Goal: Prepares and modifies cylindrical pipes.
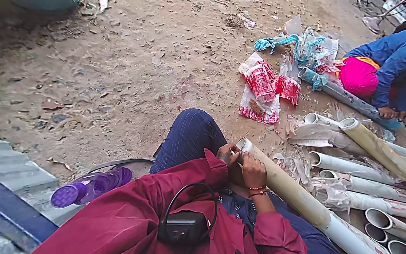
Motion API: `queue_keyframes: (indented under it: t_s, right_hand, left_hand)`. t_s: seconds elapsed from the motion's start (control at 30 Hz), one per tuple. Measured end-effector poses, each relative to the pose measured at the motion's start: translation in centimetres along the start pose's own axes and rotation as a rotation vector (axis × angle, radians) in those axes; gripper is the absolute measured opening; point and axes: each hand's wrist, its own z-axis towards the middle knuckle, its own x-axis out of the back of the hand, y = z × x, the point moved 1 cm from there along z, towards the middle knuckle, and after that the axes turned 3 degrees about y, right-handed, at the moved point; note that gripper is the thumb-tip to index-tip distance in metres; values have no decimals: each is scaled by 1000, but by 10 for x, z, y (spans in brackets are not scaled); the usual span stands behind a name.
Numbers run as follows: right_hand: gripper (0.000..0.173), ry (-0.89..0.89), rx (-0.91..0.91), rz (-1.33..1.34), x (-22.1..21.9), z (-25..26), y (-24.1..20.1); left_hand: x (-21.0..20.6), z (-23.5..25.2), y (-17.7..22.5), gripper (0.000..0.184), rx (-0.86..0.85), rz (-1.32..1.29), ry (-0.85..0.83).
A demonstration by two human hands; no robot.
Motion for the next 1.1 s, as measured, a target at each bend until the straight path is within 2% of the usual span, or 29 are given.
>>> queue_keyframes:
  t_s: [0.17,0.37,0.4,0.5,0.57,0.63,0.73,0.77,0.8,0.83,0.93,1.1]
  right_hand:
    - [14,-8,87,-96,5,2,-3]
    - [15,-80,87,-130,15,-5,4]
    - [15,-139,61,-127,21,-6,6]
    - [17,-468,-142,-33,49,-4,27]
    - [16,-275,-177,14,64,-14,57]
    - [22,-108,-291,58,89,-21,80]
    - [28,2,-556,160,126,-18,95]
    - [29,63,-587,173,133,-16,98]
    - [30,111,-595,184,136,-14,100]
    - [30,142,-594,197,137,-14,101]
    - [30,162,-582,252,127,-16,101]
    - [29,50,-674,333,95,-40,101]
  left_hand:
    - [-22,21,-44,28,-97,-25,41]
    - [3,-7,-3,25,-160,-7,60]
    - [7,-11,6,27,-134,10,20]
    - [10,-14,17,30,-89,50,-23]
    - [8,-12,22,31,-76,61,-15]
    - [4,-13,23,32,-102,77,-4]
    - [-8,-5,1,30,-361,133,112]
    - [0,-11,21,32,-180,154,-1]
    - [3,-12,32,34,-66,153,-31]
    - [2,-11,28,36,-68,162,2]
    - [-2,-9,13,35,-169,156,77]
    - [-7,-10,6,30,-248,160,136]
